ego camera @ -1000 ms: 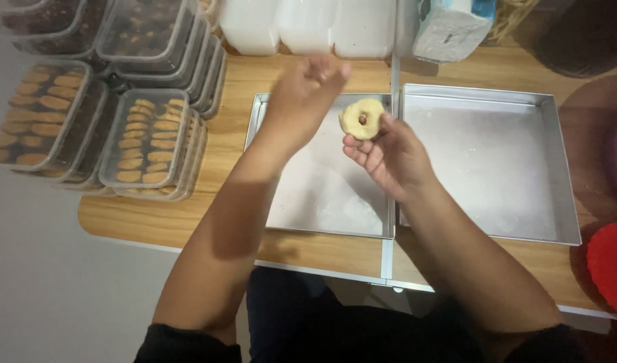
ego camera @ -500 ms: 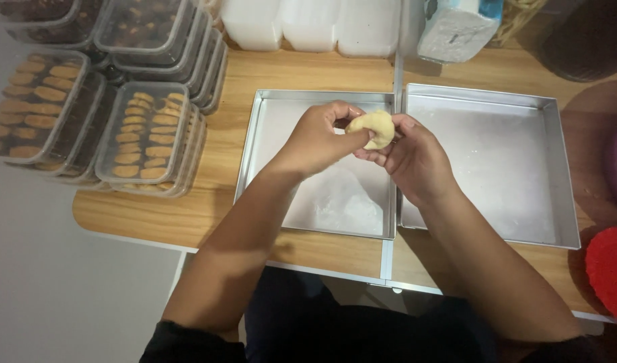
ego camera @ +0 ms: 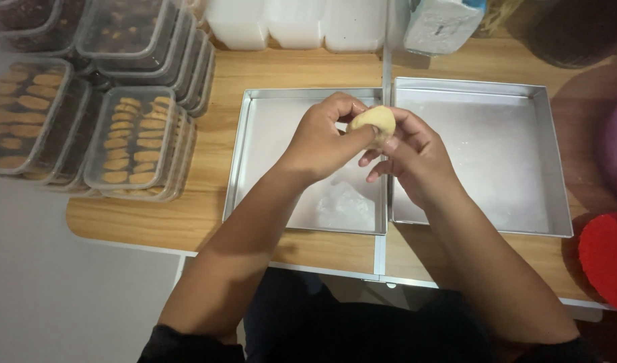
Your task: Forming small rings of dough by hand and placing them onto a baking tray for cooking.
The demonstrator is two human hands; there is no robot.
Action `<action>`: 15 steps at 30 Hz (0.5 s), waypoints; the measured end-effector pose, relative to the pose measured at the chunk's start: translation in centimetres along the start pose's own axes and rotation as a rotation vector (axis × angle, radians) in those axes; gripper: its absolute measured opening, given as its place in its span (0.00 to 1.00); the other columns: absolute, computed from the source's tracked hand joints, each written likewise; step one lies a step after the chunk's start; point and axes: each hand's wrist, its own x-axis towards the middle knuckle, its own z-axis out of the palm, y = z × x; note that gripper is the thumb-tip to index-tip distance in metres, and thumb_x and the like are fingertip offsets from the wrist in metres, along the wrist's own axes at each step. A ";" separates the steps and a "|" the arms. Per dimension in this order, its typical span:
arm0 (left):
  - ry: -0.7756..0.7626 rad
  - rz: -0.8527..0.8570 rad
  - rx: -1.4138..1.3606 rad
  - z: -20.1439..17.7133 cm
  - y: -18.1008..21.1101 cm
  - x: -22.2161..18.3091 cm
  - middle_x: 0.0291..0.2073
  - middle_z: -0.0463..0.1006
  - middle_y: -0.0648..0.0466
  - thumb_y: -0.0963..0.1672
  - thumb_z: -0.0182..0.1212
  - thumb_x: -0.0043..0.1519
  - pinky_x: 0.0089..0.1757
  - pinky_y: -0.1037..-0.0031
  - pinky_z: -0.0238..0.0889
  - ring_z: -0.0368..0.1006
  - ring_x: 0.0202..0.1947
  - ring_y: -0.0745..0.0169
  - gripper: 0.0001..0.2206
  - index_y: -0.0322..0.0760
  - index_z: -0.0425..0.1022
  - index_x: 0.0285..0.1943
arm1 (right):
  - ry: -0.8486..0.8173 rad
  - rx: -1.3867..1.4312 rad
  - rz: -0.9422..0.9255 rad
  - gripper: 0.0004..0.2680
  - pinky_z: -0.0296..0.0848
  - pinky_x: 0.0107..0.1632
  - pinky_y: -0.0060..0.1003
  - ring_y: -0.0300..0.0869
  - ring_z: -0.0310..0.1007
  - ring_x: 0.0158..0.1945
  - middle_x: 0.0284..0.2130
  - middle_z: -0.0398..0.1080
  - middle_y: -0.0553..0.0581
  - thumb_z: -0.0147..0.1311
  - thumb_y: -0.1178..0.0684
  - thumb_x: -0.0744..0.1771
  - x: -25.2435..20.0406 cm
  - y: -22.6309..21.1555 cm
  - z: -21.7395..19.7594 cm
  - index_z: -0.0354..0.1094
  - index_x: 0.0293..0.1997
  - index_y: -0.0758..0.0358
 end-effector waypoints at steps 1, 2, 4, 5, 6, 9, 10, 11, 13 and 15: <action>-0.003 0.000 0.000 0.1 -0.1 0.1 0.42 0.79 0.51 0.44 0.65 0.52 0.47 0.67 0.74 0.78 0.49 0.55 0.11 0.33 0.80 0.41 | 0.003 0.000 0.000 0.22 0.86 0.34 0.45 0.55 0.80 0.38 0.46 0.70 0.69 0.53 0.52 0.67 -0.1 -0.2 0.3 0.55 0.67 0.71; -0.003 -0.030 0.007 0.2 -0.1 0.1 0.42 0.79 0.51 0.44 0.64 0.53 0.46 0.68 0.74 0.78 0.48 0.57 0.12 0.33 0.80 0.42 | 0.046 -0.049 -0.024 0.20 0.86 0.34 0.44 0.52 0.80 0.37 0.45 0.70 0.67 0.56 0.58 0.66 -0.2 -0.4 0.7 0.58 0.65 0.74; -0.005 -0.060 0.014 0.2 0.0 0.1 0.42 0.79 0.52 0.44 0.64 0.53 0.46 0.69 0.75 0.78 0.47 0.59 0.13 0.33 0.79 0.44 | 0.092 -0.097 -0.047 0.19 0.86 0.34 0.42 0.50 0.80 0.36 0.43 0.70 0.66 0.58 0.63 0.65 -0.3 -0.8 1.2 0.61 0.63 0.76; -0.022 -0.074 0.021 0.2 0.1 0.0 0.41 0.79 0.52 0.45 0.63 0.53 0.45 0.70 0.75 0.78 0.46 0.60 0.13 0.34 0.79 0.44 | 0.111 -0.089 -0.041 0.19 0.86 0.34 0.41 0.49 0.80 0.36 0.43 0.70 0.66 0.59 0.64 0.65 -0.3 -1.0 1.5 0.62 0.63 0.76; -0.038 -0.088 0.028 0.2 0.3 -0.2 0.41 0.79 0.53 0.45 0.62 0.53 0.44 0.71 0.74 0.78 0.46 0.61 0.13 0.34 0.80 0.44 | 0.130 -0.080 -0.036 0.19 0.86 0.34 0.40 0.48 0.80 0.35 0.42 0.70 0.65 0.59 0.65 0.65 -0.3 -1.2 1.7 0.62 0.63 0.77; -0.083 -0.118 0.017 0.0 -0.1 -0.2 0.36 0.78 0.53 0.45 0.62 0.53 0.40 0.71 0.76 0.77 0.42 0.63 0.12 0.36 0.79 0.43 | 0.169 -0.119 -0.003 0.13 0.87 0.35 0.40 0.47 0.80 0.33 0.38 0.71 0.64 0.60 0.64 0.65 -0.1 -0.7 1.2 0.68 0.55 0.79; -0.083 -0.118 0.016 -0.1 -0.7 0.1 0.36 0.78 0.53 0.45 0.62 0.53 0.40 0.71 0.76 0.77 0.42 0.63 0.12 0.36 0.79 0.43 | 0.169 -0.119 -0.002 0.13 0.87 0.35 0.40 0.47 0.80 0.33 0.38 0.71 0.64 0.60 0.64 0.65 0.0 -0.7 1.1 0.68 0.55 0.79; -0.091 -0.102 -0.055 -0.3 -1.3 0.3 0.37 0.77 0.50 0.46 0.59 0.54 0.41 0.69 0.77 0.76 0.42 0.61 0.13 0.35 0.79 0.44 | 0.183 -0.144 -0.022 0.12 0.87 0.35 0.39 0.46 0.80 0.33 0.37 0.71 0.64 0.61 0.65 0.65 0.2 -0.7 1.1 0.68 0.53 0.79; -0.096 -0.085 -0.128 -0.7 -1.9 0.4 0.37 0.75 0.48 0.46 0.56 0.56 0.42 0.68 0.78 0.74 0.43 0.58 0.14 0.34 0.78 0.44 | 0.193 -0.171 -0.041 0.11 0.86 0.34 0.38 0.45 0.80 0.32 0.36 0.71 0.63 0.62 0.66 0.65 0.4 -1.1 1.5 0.69 0.51 0.79; -0.095 -0.077 -0.193 -1.1 -1.8 0.1 0.38 0.74 0.47 0.46 0.52 0.58 0.43 0.65 0.78 0.74 0.44 0.56 0.15 0.32 0.76 0.47 | 0.204 -0.295 -0.121 0.09 0.83 0.31 0.33 0.42 0.78 0.33 0.45 0.72 0.65 0.62 0.67 0.64 0.7 -2.2 2.4 0.70 0.47 0.76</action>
